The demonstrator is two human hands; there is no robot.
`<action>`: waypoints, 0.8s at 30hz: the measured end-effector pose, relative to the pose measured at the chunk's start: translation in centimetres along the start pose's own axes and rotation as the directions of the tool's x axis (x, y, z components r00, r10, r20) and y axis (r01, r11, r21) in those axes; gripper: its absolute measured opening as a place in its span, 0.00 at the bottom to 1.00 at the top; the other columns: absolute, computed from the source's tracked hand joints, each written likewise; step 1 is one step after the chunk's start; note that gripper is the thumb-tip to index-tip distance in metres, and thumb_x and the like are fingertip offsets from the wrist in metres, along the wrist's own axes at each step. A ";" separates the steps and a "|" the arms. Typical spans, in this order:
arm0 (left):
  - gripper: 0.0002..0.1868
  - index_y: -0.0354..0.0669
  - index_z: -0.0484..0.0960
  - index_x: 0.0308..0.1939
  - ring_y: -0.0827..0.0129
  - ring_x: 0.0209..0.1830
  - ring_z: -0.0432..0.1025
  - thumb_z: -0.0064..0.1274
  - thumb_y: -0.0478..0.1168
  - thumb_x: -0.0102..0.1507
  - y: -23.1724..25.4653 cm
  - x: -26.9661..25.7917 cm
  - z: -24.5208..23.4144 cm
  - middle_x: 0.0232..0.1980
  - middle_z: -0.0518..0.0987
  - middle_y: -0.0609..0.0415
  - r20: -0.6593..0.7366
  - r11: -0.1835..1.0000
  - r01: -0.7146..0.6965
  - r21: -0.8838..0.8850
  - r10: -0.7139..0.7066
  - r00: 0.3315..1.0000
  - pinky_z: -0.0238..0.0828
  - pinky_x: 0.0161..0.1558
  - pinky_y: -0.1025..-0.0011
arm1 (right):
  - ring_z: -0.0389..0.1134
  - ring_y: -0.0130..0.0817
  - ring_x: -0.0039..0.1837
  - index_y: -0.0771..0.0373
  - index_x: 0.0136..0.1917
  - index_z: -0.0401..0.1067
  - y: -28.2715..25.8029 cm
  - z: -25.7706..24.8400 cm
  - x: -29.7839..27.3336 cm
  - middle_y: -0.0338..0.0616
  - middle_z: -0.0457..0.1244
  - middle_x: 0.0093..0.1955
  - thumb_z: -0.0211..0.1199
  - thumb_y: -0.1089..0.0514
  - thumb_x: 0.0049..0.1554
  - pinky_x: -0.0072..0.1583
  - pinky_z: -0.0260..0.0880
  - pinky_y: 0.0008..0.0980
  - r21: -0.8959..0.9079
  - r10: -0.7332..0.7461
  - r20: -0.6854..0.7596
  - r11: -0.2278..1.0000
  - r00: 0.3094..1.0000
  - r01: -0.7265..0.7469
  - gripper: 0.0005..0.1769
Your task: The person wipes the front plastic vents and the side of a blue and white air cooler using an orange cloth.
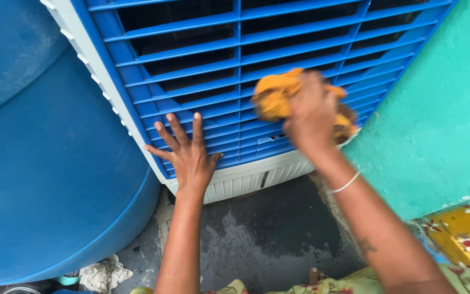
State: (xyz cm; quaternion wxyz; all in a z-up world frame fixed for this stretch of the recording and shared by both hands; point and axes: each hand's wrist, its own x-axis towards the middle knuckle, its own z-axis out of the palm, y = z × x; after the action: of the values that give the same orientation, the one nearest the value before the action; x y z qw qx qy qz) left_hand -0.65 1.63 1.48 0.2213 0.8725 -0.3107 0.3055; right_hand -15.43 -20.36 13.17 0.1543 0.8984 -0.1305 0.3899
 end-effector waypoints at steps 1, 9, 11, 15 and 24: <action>0.80 0.70 0.34 0.82 0.37 0.80 0.14 0.78 0.62 0.39 -0.2 -0.1 -0.2 0.81 0.18 0.40 0.009 1.000 -0.007 0.003 0.007 1.000 0.18 0.62 0.10 | 0.58 0.55 0.74 0.68 0.45 0.76 2.0 -0.3 0.2 0.61 0.61 0.69 0.69 0.65 0.37 0.56 0.61 0.54 0.025 0.024 0.009 0.999 1.000 -0.024 0.19; 0.86 0.64 0.22 0.81 0.28 0.79 0.18 0.78 0.67 0.39 -2.8 0.7 -2.2 0.80 0.17 0.38 -0.111 0.998 0.062 -0.024 -0.065 0.992 0.22 0.65 0.13 | 0.60 0.55 0.74 0.68 0.50 0.74 1.3 0.7 0.8 0.59 0.62 0.69 0.71 0.63 0.39 0.59 0.63 0.51 -0.043 0.180 -0.099 0.982 0.979 -0.185 0.23; 0.88 0.61 0.20 0.80 0.23 0.78 0.18 0.78 0.67 0.38 -2.3 1.5 -2.0 0.79 0.16 0.37 -0.132 0.999 0.037 -0.034 -0.041 0.990 0.23 0.65 0.13 | 0.60 0.57 0.71 0.68 0.49 0.76 -0.8 0.3 1.5 0.61 0.63 0.65 0.74 0.61 0.35 0.60 0.63 0.57 0.032 0.145 -0.054 0.989 0.988 -0.143 0.26; 0.91 0.57 0.16 0.79 0.18 0.76 0.17 0.78 0.65 0.37 -1.4 1.6 -1.2 0.78 0.13 0.33 -0.141 0.997 0.061 -0.053 -0.068 0.988 0.24 0.64 0.13 | 0.61 0.56 0.71 0.66 0.45 0.75 -7.5 0.7 2.3 0.59 0.63 0.64 0.73 0.63 0.34 0.61 0.66 0.53 0.137 0.104 -0.092 0.986 0.990 -0.091 0.22; 0.89 0.61 0.17 0.80 0.20 0.78 0.18 0.79 0.64 0.40 -2.6 0.8 -1.5 0.79 0.14 0.34 -0.118 0.998 0.033 -0.047 -0.038 0.992 0.26 0.67 0.14 | 0.64 0.55 0.64 0.65 0.44 0.74 2.3 0.5 1.2 0.60 0.63 0.61 0.74 0.64 0.35 0.55 0.67 0.51 0.100 0.032 -0.046 0.995 0.998 -0.027 0.21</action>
State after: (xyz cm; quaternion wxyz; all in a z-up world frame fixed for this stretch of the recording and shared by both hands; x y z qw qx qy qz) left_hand 0.99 3.99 2.63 0.2645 0.8528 -0.2883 0.3459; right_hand -15.10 -22.82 14.11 0.1068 0.8933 -0.1205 0.4196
